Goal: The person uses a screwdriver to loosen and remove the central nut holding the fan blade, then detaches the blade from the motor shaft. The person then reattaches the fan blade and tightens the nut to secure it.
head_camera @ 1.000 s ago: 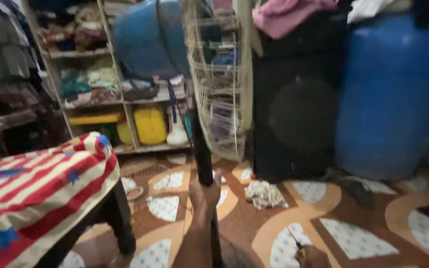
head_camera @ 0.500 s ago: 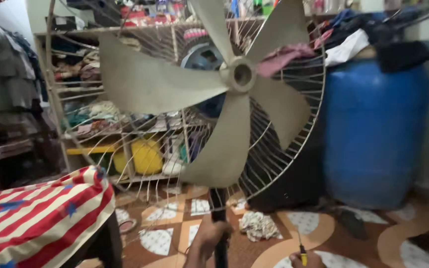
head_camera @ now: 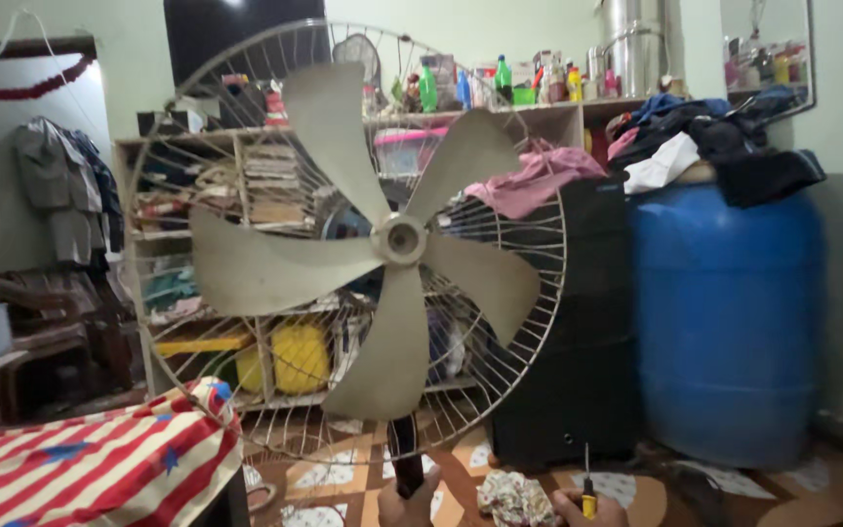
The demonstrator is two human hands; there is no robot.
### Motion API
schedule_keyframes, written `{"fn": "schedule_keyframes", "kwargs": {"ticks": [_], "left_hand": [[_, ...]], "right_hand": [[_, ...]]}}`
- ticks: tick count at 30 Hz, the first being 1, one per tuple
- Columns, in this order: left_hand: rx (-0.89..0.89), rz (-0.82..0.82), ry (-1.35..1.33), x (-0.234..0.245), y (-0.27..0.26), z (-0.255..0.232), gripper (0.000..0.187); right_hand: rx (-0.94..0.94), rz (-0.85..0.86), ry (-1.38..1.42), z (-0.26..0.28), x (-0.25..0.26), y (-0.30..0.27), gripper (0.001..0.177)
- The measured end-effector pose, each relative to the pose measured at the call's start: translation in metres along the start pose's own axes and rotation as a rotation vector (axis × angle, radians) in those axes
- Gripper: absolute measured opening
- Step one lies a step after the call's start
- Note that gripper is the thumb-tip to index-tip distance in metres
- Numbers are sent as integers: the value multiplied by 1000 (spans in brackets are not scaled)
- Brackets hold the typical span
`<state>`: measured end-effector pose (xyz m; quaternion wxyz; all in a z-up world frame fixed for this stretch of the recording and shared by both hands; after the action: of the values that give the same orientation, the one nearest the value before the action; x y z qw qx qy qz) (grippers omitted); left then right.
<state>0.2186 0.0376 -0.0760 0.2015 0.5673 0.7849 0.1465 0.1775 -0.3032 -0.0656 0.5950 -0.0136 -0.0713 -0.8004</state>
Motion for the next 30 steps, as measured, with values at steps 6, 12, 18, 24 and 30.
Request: {"fn": "schedule_keyframes", "kwargs": {"ticks": [6,12,18,24,30], "left_hand": [[29,156,198,-19,27,30,51],[50,179,138,-31,21,34,46],[18,159,103,-33,20,36,40],[-65,109,184,-25,12,-5,44],[-57,304,233,-36,-18,-136,33]], "right_hand": [[22,28,80,47,-7,-22,24],[-132,70,524,55,-21,-28,20],[-125,15,615,60,-24,-30,19],[-84,-19,609,69,-14,-31,19],[127,-266,549,124,33,-65,18]]}}
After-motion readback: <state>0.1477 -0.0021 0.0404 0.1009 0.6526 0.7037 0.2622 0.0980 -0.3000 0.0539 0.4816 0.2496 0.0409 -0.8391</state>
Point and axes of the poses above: each hand's wrist, its own y-axis towards the middle knuckle, its own x-axis out of the back of the hand, z = x × y, the point moved 7 cm from there along y, towards the middle knuckle, and after that the axes turned 10 degrees about -x, right-handed, at the moved point
